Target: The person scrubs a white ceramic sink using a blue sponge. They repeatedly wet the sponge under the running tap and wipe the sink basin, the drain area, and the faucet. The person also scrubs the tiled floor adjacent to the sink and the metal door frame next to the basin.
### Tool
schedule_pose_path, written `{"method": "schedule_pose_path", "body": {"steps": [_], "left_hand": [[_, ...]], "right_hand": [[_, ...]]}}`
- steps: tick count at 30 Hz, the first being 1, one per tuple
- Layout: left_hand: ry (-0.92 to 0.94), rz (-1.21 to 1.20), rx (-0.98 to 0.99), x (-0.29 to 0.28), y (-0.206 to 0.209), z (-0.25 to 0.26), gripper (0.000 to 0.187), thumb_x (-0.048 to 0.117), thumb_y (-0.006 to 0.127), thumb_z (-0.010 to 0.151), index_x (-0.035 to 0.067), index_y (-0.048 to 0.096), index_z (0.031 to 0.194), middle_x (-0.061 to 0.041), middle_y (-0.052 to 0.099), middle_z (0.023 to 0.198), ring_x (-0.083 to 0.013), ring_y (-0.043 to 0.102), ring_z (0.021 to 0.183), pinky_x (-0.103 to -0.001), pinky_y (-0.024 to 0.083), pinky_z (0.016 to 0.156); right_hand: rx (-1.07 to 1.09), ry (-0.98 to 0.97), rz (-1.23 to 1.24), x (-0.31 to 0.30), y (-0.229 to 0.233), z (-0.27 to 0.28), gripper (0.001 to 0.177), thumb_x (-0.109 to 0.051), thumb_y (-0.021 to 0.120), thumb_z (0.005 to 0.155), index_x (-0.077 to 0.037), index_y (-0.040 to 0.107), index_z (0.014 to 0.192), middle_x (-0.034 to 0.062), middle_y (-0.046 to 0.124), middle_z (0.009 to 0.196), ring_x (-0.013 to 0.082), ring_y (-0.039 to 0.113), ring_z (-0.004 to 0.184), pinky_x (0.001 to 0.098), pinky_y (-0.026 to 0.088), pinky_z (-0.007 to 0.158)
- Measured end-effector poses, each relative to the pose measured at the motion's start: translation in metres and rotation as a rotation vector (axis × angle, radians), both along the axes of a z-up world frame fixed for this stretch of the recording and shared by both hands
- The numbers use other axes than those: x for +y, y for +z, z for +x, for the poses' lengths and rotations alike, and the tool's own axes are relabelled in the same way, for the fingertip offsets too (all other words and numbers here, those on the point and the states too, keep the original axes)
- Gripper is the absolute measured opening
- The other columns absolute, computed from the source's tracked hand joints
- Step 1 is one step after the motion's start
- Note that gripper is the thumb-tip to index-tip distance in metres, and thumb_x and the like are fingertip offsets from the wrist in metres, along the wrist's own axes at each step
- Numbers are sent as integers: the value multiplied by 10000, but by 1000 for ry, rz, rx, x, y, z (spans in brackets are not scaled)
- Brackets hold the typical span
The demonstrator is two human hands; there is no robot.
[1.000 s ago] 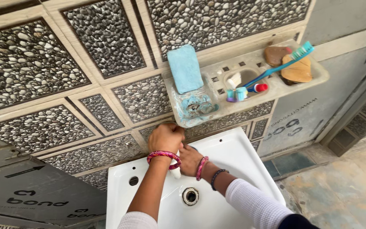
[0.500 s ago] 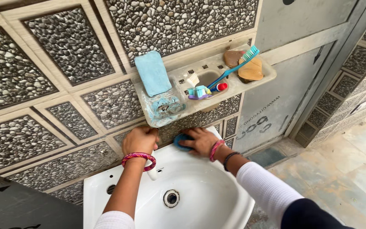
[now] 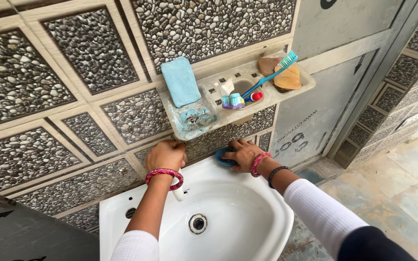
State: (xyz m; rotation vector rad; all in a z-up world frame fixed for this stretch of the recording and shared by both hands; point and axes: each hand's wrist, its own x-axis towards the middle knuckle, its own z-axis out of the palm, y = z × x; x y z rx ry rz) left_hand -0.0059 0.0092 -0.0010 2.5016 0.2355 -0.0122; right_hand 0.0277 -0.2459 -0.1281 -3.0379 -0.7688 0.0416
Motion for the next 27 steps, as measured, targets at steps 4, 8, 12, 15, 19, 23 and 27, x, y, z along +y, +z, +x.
{"method": "schedule_pose_path", "body": {"steps": [4,8,12,15,19,23,27], "left_hand": [[-20,3,-35,1,-2,1,333,395,568,879,206,779,703,26,715,592,-172,717,644,-359,525,712],[-14,33,26,2,0,4,307,392,569,868,225,782,722,42,729,621,-160,723,680,-360,526,729],[-3,45,74,0,3,5,287,393,579,860,230,781,738,48,743,652,-151,737,719,-361,540,754],[-17,90,100,0,6,6,260,378,600,838,224,786,742,54,755,677,-152,740,765,-362,543,770],[-18,142,121,-2,8,6,258,379,605,837,229,792,741,53,762,702,-156,740,804,-365,544,780],[-19,89,111,-1,7,4,275,397,611,857,205,778,754,25,760,696,-177,755,784,-369,557,774],[-31,115,50,-2,2,5,279,402,603,871,210,779,771,9,756,684,-203,752,785,-380,556,786]], "right_hand": [[44,-64,-66,-19,3,-29,598,-462,761,816,-379,582,1381,83,485,1419,344,427,1341,512,366,1127],[-20,7,15,-44,1,-64,613,-473,760,780,-353,608,1362,91,527,1373,305,483,1282,469,423,1086],[48,50,49,-66,5,-99,646,-487,766,762,-369,622,1381,70,556,1324,287,507,1257,454,428,1082],[62,81,99,-83,1,-114,637,-486,762,776,-354,615,1381,77,558,1326,297,529,1229,444,442,1078],[-15,96,96,-91,-9,-102,670,-482,768,802,-324,603,1432,132,524,1414,333,511,1230,473,419,1062],[-65,92,46,-72,-12,-73,622,-490,755,801,-325,594,1378,129,511,1391,323,481,1268,470,395,1077],[-92,9,23,-44,-13,-43,591,-509,716,831,-365,581,1389,112,499,1411,304,463,1282,459,383,1070]]}}
